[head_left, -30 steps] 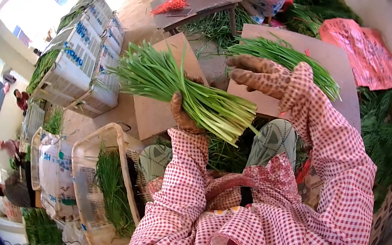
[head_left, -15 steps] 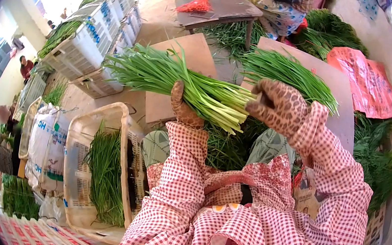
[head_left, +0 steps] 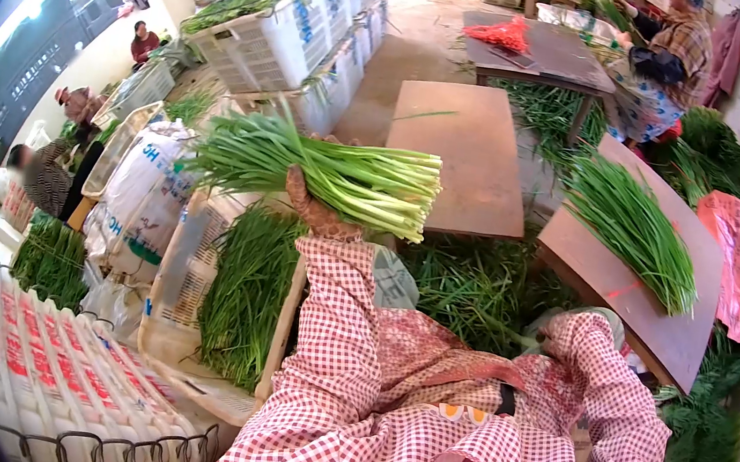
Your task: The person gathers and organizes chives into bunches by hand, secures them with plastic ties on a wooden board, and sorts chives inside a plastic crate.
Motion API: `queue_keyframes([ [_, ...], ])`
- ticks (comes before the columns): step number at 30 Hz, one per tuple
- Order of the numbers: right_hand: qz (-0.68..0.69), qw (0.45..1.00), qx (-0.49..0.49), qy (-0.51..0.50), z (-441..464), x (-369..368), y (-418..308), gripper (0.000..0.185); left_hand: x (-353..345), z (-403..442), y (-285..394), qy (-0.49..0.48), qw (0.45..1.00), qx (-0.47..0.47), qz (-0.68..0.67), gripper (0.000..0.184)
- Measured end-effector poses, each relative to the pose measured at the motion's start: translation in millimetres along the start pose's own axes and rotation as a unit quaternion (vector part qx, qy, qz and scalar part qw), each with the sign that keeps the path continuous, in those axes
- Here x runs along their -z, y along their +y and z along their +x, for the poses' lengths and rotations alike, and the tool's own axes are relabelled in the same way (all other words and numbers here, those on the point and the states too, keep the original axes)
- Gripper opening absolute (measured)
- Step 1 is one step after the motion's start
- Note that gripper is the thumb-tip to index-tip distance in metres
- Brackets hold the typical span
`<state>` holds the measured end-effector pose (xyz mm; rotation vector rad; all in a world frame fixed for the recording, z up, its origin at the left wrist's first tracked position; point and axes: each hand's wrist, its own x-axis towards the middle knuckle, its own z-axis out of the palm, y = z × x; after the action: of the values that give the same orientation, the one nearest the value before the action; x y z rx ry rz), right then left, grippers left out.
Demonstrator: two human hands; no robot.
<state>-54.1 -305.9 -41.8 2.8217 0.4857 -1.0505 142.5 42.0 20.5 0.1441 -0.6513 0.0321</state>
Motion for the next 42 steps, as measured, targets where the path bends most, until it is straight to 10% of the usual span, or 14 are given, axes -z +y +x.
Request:
queue_keyframes([
  [2, 0.001, 0.949, -0.026, 0.314, 12, -8, 6, 0.028, -10, -4, -1, -0.005, 0.999, -0.023, -0.035, 0.043],
  [5, 0.36, 0.855, 0.049, 0.37, -29, 123, -38, 0.027, -12, -13, -17, 0.011, 0.998, 0.014, -0.056, 0.042],
  [12, 0.153, 0.867, 0.105, 0.462, -34, 203, -72, 0.036, -30, -40, -73, 0.072, 0.994, 0.087, -0.007, 0.046],
  [27, 0.314, 0.907, 0.045, 0.276, -34, 188, -70, 0.033, -23, -55, -94, 0.11, 0.982, 0.148, 0.043, 0.036],
  [32, 0.343, 0.803, 0.053, 0.485, -32, 161, -54, 0.025, 10, -46, -66, 0.16, 0.982, 0.063, 0.083, 0.043],
  [36, 0.285, 0.838, -0.023, 0.464, -5, 82, -21, 0.025, 17, -30, -12, 0.134, 0.99, 0.044, 0.007, 0.047],
  [40, 0.015, 0.985, -0.072, -0.156, 26, 14, 13, 0.05, 21, -26, 13, 0.104, 0.994, 0.006, 0.036, 0.045],
  [41, 0.077, 0.966, -0.155, -0.19, 18, 51, -11, 0.064, 19, -24, 12, 0.107, 0.993, -0.002, 0.052, 0.044],
  [42, 0.141, 0.977, -0.16, 0.028, 27, 28, 2, 0.062, 8, -25, 10, 0.163, 0.986, 0.007, 0.013, 0.042],
])
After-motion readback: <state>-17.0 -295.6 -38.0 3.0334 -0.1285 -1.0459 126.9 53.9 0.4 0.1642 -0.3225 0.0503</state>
